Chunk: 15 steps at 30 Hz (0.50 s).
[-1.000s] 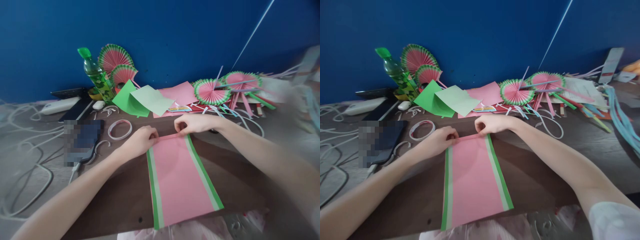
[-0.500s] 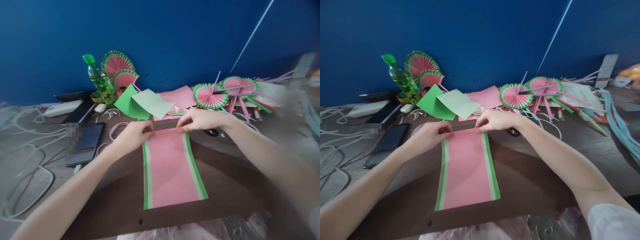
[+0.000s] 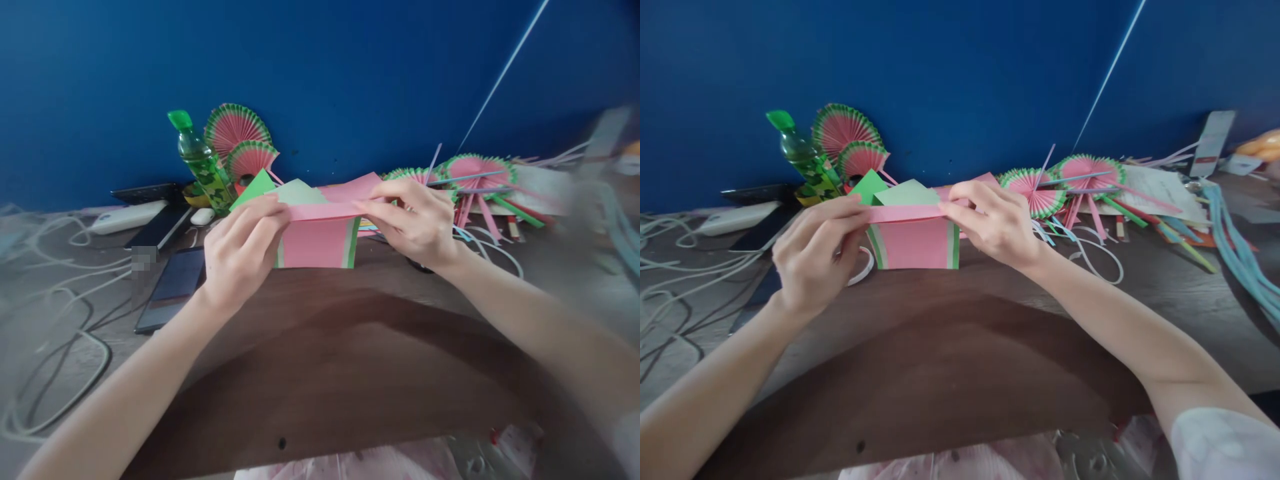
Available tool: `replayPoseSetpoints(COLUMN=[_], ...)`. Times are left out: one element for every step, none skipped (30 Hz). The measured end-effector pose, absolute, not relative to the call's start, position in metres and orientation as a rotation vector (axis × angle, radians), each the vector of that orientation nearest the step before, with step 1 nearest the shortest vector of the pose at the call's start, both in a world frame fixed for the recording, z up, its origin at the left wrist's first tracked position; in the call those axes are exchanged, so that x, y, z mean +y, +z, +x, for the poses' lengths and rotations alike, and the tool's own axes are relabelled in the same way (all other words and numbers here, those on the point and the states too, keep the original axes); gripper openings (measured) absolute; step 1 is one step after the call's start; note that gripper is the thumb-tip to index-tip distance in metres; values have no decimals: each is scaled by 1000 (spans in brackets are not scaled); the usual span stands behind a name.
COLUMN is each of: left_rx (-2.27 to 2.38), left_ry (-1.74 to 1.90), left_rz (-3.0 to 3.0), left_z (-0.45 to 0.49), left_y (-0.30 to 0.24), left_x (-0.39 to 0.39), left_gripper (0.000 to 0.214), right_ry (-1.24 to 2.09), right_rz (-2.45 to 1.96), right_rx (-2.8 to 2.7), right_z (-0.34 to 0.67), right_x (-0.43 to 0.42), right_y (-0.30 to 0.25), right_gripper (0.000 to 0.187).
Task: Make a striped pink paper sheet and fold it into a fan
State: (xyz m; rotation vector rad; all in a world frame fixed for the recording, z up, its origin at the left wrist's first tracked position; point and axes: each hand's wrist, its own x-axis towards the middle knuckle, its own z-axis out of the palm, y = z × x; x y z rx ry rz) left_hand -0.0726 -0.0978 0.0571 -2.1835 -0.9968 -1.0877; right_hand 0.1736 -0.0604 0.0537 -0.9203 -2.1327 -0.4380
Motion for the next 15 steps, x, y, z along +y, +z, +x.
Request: replayPoseSetpoints(left_rx=[-878, -778, -712, -671, -660, -674, -706, -754, -823, -913, -1017, -1116, -1206, -1279, -1332], left_ry=[-1103, -1119, -1134, -1150, -1166, -1172, -1161, -1125, -1068, -989, -887, -775, -654, -533, -419], left_rz=[-2156, -2123, -2088, -2057, -2038, -2032, -2034, -2042, -2050, -2066, -2100, -2158, -2244, -2351, -2472], left_z=[-74, -74, -75, -75, -75, -74, -74, -74, -74, -74, -74, -73, -73, -72, -71], left_y=[58, 59, 60, 62, 63, 64, 65, 65, 65, 65, 64, 62, 61, 59, 56], left_x=[-98, -98, -99, -99, -100, -101, -101, -100, -100, -98, -96, -94, -92, -90, -89], left_gripper=[15, 17, 19, 21, 21, 21, 19, 15, 11, 6, 5, 8, 10, 12, 12], right_ry=[-518, -597, -670, -730, -772, -792, -790, -767, -725, -669, -597, -501, -381, -239, -79], right_rz=[-880, -826, -774, -740, -730, -743, -767, -795, -822, -843, -860, -877, -897, -924, -952], right_rx=[-2109, -2072, -2024, -1972, -1928, -1908, -1916, -1957, -2034, -2142, -2265, -2391, -2506, -2605, -2686], right_z=[174, 175, 175, 175, 175, 174, 174, 174, 174, 175, 175, 176, 176, 176, 176], right_x=[-61, -62, -63, -64, -66, -67, -68, -68, -67, -66, -64, -61, -58, -56, -53], right_y=[55, 56, 58, 60, 62, 63, 65, 65, 66, 66, 65, 65, 64, 63, 63], right_gripper=[25, 24, 23, 22, 22, 22, 23, 24, 26, 28, 30, 31, 30, 27, 23])
